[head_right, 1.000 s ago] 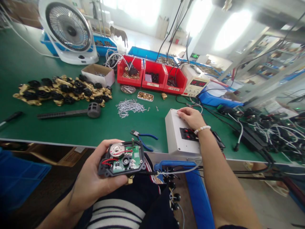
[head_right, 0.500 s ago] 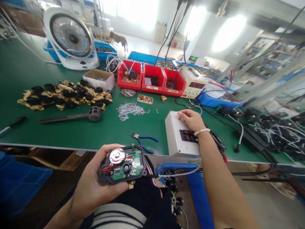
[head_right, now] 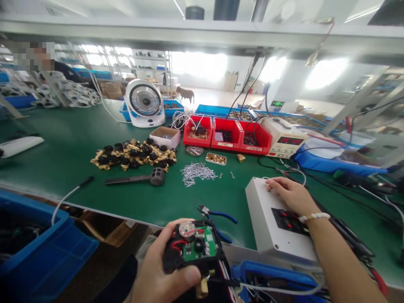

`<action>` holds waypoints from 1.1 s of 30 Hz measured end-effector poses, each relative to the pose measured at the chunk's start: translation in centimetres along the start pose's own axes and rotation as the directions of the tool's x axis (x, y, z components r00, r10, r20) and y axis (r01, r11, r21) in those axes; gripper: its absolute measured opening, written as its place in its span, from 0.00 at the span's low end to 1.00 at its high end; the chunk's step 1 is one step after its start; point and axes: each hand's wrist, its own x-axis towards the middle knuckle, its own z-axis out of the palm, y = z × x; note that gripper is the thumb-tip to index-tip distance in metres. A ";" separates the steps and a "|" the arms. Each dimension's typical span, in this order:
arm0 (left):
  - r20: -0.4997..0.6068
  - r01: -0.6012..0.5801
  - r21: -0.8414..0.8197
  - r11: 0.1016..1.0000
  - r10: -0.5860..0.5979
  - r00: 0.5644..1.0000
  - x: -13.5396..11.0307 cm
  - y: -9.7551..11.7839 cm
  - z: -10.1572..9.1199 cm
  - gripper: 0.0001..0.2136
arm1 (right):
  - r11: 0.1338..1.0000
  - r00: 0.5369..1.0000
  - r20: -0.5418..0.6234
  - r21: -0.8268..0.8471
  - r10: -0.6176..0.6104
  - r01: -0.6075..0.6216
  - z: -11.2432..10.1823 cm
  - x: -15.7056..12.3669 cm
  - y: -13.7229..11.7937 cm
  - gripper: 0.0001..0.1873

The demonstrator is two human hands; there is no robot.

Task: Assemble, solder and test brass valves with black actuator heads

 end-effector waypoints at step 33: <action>-0.026 0.084 -0.336 0.938 -0.098 0.995 1.1 -0.8 -1.3 0.22 | 0.999 0.998 -0.045 -0.007 0.034 -0.034 0.9 -0.7 0.3 0.20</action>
